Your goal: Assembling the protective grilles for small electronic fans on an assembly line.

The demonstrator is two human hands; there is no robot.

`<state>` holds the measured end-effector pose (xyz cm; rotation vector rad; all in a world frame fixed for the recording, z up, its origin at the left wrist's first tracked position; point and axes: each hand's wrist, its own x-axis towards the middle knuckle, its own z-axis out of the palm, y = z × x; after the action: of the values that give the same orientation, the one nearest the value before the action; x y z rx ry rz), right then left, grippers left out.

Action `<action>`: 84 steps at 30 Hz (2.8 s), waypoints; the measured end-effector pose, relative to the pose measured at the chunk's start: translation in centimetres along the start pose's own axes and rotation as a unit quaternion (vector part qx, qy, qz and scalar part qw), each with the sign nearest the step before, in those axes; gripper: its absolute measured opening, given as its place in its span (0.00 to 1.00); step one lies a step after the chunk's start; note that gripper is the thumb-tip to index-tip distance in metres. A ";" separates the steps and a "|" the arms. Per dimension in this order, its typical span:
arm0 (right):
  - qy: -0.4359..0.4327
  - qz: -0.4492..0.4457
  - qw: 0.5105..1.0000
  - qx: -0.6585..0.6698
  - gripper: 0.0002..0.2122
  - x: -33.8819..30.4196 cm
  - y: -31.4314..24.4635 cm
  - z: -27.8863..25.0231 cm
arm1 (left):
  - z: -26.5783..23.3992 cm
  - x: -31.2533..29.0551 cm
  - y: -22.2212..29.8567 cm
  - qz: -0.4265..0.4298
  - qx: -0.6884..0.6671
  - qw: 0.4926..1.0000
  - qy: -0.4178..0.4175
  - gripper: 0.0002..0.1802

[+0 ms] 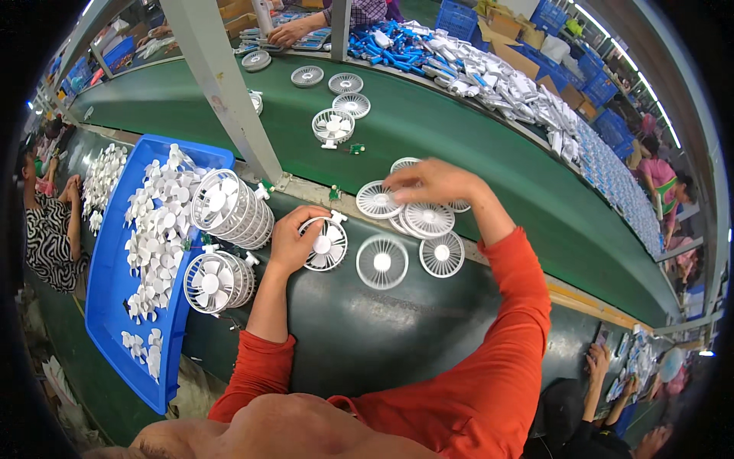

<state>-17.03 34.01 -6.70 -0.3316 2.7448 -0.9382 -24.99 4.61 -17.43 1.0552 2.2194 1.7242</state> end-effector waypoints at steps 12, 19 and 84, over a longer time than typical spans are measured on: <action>0.233 0.092 0.923 -0.291 0.29 27.3 10.7 -4.0 | 0.4 0.2 -0.3 0.033 -0.018 0.999 -0.001 0.07; 0.221 0.094 0.937 -0.255 0.23 26.2 11.3 -2.5 | -0.5 -0.2 0.7 0.027 0.004 1.000 -0.002 0.07; 0.213 0.063 0.970 -0.095 0.20 -7.2 -7.2 12.9 | 0.0 0.9 -1.0 0.025 0.070 0.997 -0.016 0.09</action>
<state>-5.55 23.12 -11.23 0.0239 3.2106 -0.7914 -26.09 5.06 -18.01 1.1696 2.3410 1.5791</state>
